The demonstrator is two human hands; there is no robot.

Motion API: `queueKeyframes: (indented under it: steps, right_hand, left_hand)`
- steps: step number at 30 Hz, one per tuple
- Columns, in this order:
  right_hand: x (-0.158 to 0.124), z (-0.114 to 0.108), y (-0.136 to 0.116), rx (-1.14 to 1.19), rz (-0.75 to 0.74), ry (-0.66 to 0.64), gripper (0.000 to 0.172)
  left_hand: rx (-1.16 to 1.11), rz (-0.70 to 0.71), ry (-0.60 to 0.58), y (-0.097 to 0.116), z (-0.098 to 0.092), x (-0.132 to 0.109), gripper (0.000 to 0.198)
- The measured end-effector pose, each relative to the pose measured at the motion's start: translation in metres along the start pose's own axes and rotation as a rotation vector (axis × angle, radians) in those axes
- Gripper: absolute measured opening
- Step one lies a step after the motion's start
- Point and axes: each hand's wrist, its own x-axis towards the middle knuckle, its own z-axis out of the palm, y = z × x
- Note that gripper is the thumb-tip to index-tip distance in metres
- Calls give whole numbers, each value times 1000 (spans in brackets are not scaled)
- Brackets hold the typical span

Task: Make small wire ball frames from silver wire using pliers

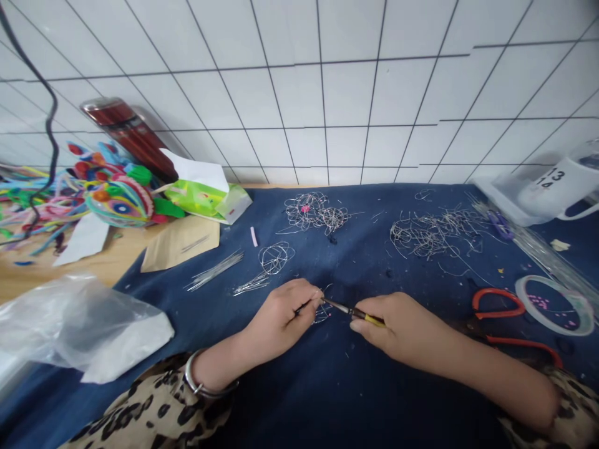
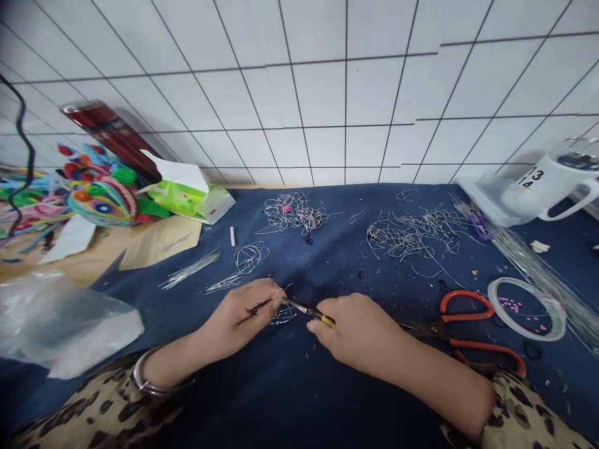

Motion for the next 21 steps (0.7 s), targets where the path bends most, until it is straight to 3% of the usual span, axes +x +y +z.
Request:
queueKeyframes:
  steps: [7,13,17,21]
  right_hand:
    - [1,-9,9,259,11,-147,32]
    - [4,-8,16,531,111,-312,34]
    - [3,-6,17,666,151,-370,32]
    - [2,-4,14,638,140,-331,34]
  left_hand:
    - [5,40,-29,0,0,1,17]
    - [-29,52,-43,-2,-1,1,18]
    - [-71,70,-48,-2,-2,1,17]
    - [-168,-33,-43,-3,-2,0,18]
